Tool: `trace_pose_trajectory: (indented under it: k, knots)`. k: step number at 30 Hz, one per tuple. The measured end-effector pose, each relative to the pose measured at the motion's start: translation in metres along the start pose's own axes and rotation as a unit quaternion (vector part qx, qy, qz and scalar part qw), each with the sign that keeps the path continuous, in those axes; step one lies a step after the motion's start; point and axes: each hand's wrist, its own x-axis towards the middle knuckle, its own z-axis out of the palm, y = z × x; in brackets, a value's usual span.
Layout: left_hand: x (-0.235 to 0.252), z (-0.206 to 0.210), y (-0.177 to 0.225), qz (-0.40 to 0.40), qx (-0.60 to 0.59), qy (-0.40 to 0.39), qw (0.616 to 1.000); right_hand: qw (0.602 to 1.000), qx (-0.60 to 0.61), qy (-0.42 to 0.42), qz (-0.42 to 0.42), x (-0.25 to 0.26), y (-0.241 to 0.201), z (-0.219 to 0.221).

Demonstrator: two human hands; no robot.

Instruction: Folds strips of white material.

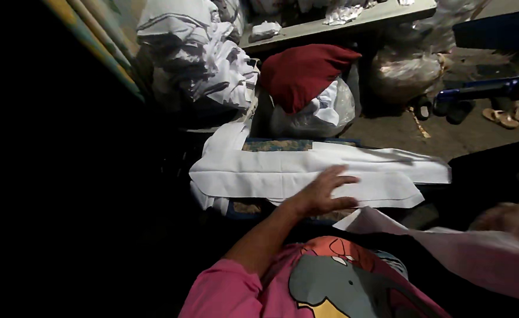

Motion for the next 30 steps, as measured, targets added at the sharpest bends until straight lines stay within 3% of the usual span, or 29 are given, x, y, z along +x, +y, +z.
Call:
trace_pose_trajectory:
  k: [2,4,7,11,16,21,25,28,30]
  knots:
    - [0.015,0.014,0.041,0.122,-0.238,-0.015,0.964,0.991,-0.115,-0.065,-0.011,0.019,-0.002,0.017]
    - [0.020,0.018,0.070,0.138,-0.394,-0.086,0.905,0.966,-0.250,-0.059,-0.017,0.032,-0.005,0.029]
    - [0.019,0.020,0.080,0.100,-0.494,-0.138,0.853,0.932,-0.362,-0.010,-0.026,0.037,0.001,0.032]
    - [0.018,0.021,0.068,0.091,-0.529,-0.124,0.834,0.928,-0.372,0.022,-0.026,0.039,0.009,0.035]
    - [0.018,0.018,0.064,0.099,-0.487,-0.111,0.860,0.926,-0.377,0.016,-0.021,0.041,0.011,0.040]
    - [0.018,0.000,0.058,0.106,-0.385,0.056,0.915,0.921,-0.385,0.058,0.001,0.031,0.007,0.031]
    - [0.020,-0.004,0.074,0.168,-0.187,0.066,0.966,0.933,-0.359,0.033,0.018,0.024,0.013,0.022]
    - [0.021,0.003,0.097,0.241,-0.056,0.085,0.965,0.936,-0.350,-0.012,0.036,0.028,0.016,0.031]
    - [0.022,0.004,0.102,0.262,-0.059,0.105,0.958,0.925,-0.379,0.012,0.029,0.029,0.018,0.038]
